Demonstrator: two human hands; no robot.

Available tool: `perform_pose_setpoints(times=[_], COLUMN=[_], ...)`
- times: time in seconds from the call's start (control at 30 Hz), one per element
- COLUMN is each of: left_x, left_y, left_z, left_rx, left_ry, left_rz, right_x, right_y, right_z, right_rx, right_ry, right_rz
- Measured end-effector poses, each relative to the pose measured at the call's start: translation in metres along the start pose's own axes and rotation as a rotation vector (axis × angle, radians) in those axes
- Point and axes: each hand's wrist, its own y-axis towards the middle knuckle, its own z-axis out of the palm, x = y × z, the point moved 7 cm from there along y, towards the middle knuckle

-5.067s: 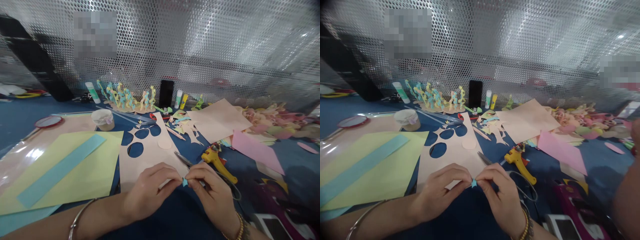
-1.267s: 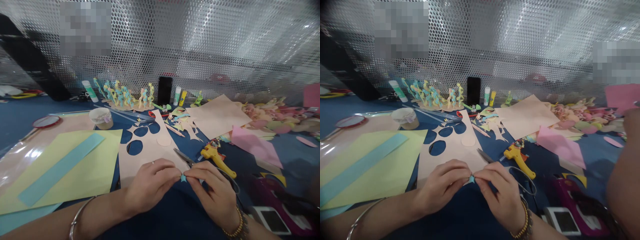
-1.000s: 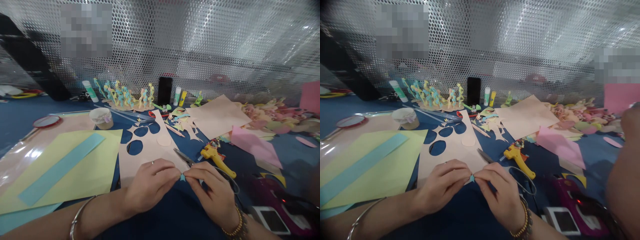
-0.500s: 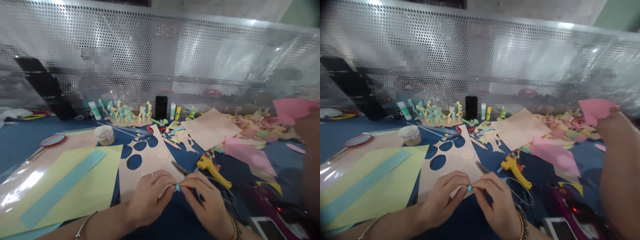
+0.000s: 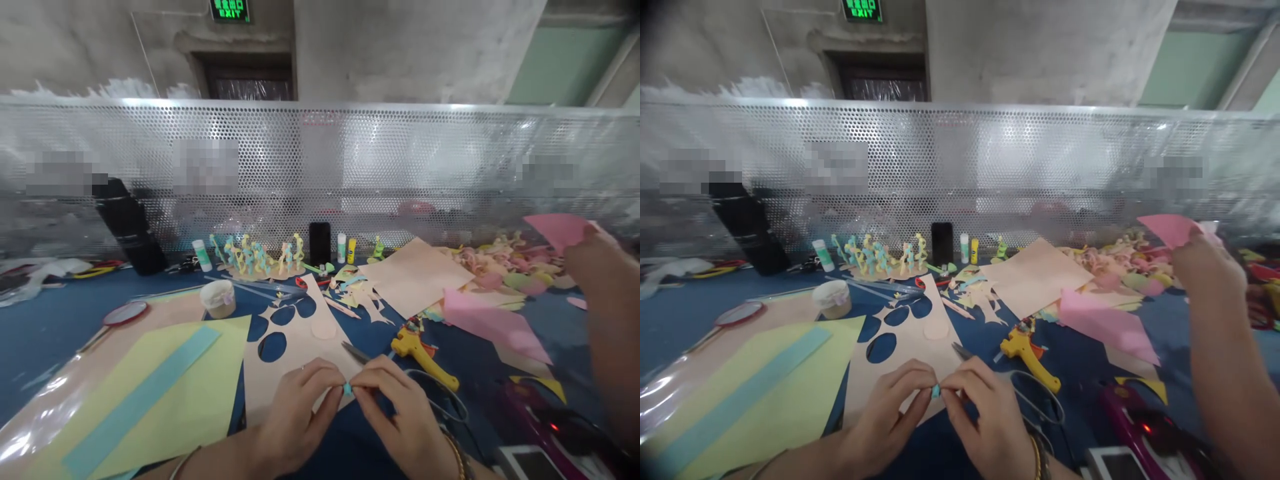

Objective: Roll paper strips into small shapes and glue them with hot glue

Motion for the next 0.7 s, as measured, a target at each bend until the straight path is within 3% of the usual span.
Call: perform_pose_setpoints(times=[0.7], left_x=[0.0017], left_y=[0.0009], left_z=[0.0004], left_rx=[0.002], left_ry=[-0.014], left_rz=[-0.058], right_x=[-0.0015], right_y=[-0.0013], right_z=[-0.0027], right_rx=[-0.035], right_ry=[-0.03], right_rz=[-0.016])
